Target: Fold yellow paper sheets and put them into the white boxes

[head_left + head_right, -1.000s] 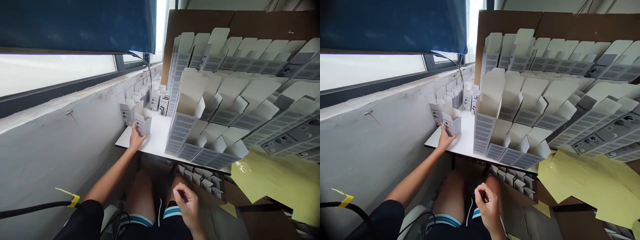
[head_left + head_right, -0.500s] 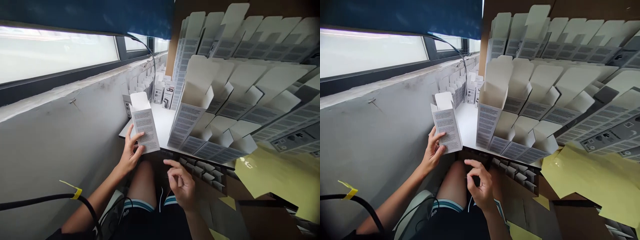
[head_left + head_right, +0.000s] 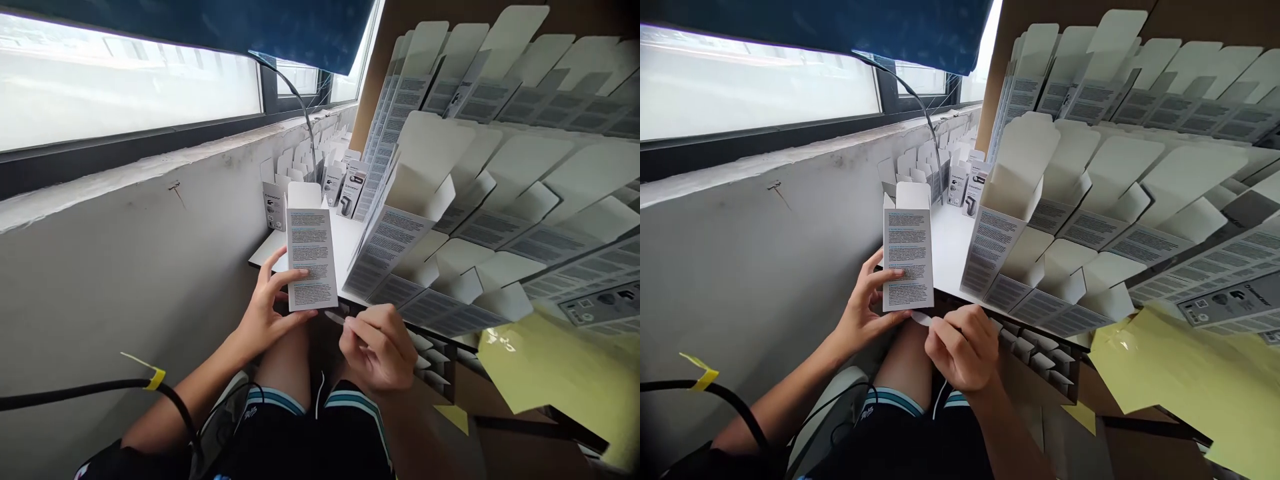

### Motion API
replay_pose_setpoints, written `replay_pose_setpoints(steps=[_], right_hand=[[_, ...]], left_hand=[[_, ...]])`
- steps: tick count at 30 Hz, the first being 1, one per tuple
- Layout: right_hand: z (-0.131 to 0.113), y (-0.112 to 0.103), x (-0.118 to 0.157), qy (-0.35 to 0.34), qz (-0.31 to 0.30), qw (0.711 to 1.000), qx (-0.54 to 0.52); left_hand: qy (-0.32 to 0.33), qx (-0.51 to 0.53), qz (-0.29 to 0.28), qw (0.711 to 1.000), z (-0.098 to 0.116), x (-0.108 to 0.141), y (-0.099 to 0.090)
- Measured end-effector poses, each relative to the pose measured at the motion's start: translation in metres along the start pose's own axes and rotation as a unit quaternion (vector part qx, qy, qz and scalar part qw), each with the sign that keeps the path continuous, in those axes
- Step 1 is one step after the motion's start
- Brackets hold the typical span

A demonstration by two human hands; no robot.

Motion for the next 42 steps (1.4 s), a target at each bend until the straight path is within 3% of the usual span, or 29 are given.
replay_pose_setpoints(steps=[5,13,25,42], right_hand=[[0.004,0.001,-0.015,-0.137,-0.071,0.985,0.076],[0.007,0.0,-0.028,-0.246,-0.165,0.95,0.097],[0.014,0.008,-0.014,-0.281,-0.158,0.942,0.093],[0.022,0.011,-0.006,-0.265,-0.19,0.942,0.086]], left_hand=[[0.004,-0.006,-0.005,1.0,0.007,-0.003,0.007],[-0.005,-0.018,-0.007,1.0,0.007,-0.005,0.012],[-0.03,-0.04,-0.01,0.999,0.003,-0.003,0.013],[-0.052,-0.012,-0.003,0.999,-0.005,-0.005,0.016]])
Point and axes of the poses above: each hand's wrist, its own x-axis away from the middle knuckle, its own y-axis out of the palm, z = x × y, the point moved 5 cm from there along -x, towards the middle knuckle, and after that the axes turned 8 degrees about z, right-handed, at the moved point
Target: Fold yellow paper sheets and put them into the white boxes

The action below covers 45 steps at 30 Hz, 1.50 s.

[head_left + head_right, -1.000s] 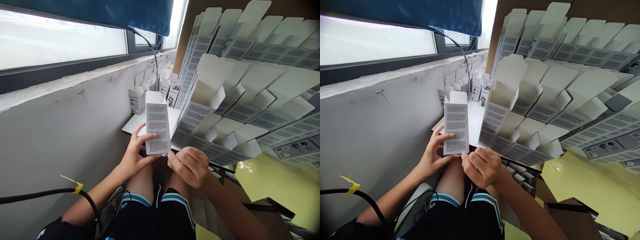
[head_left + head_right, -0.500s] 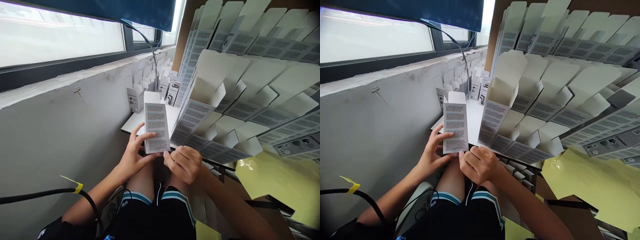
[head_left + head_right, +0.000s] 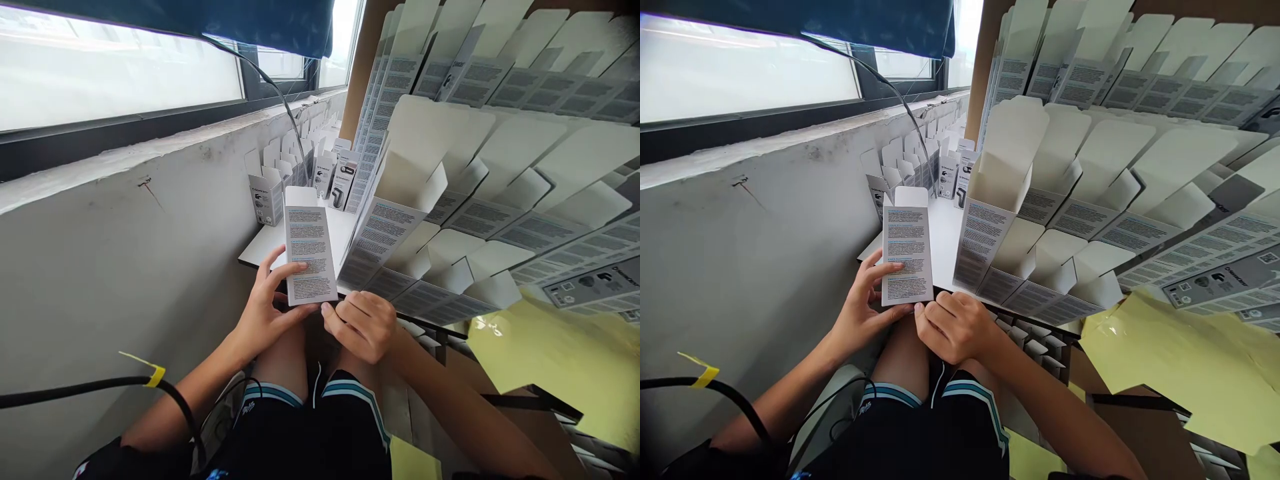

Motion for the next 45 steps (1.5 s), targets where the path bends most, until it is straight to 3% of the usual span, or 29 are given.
replay_pose_setpoints(steps=[13,16,18,19,22,24,25,27,38,45], right_hand=[[-0.001,0.002,0.007,0.025,-0.011,0.999,-0.034],[-0.003,-0.002,0.01,0.125,0.034,0.987,-0.097],[0.0,0.0,0.017,0.288,0.06,0.937,-0.19],[0.0,0.006,0.023,0.383,0.064,0.888,-0.247],[-0.011,0.029,0.044,0.597,0.054,0.692,-0.401],[-0.022,0.043,0.051,0.654,0.064,0.6,-0.456],[-0.026,0.048,0.053,0.667,0.072,0.573,-0.471],[-0.03,0.055,0.055,0.676,0.091,0.546,-0.486],[-0.034,0.064,0.058,0.689,0.137,0.541,-0.462],[-0.036,0.061,0.065,0.69,0.134,0.582,-0.408]], left_hand=[[0.021,0.012,0.019,1.0,-0.001,0.0,-0.005],[0.048,0.0,0.034,0.998,0.0,0.0,-0.007],[0.061,-0.002,0.035,0.998,0.001,0.0,-0.007],[0.066,-0.003,0.034,0.997,0.001,0.0,-0.006],[0.085,-0.015,0.03,0.996,0.004,0.002,-0.003],[0.097,-0.029,0.035,0.994,0.006,0.003,-0.002],[0.104,-0.036,0.038,0.993,0.007,0.004,-0.001],[0.12,-0.046,0.047,0.991,0.009,0.005,-0.001],[0.147,-0.052,0.048,0.987,0.014,0.009,0.002],[0.174,-0.062,0.045,0.982,0.015,0.012,0.002]])
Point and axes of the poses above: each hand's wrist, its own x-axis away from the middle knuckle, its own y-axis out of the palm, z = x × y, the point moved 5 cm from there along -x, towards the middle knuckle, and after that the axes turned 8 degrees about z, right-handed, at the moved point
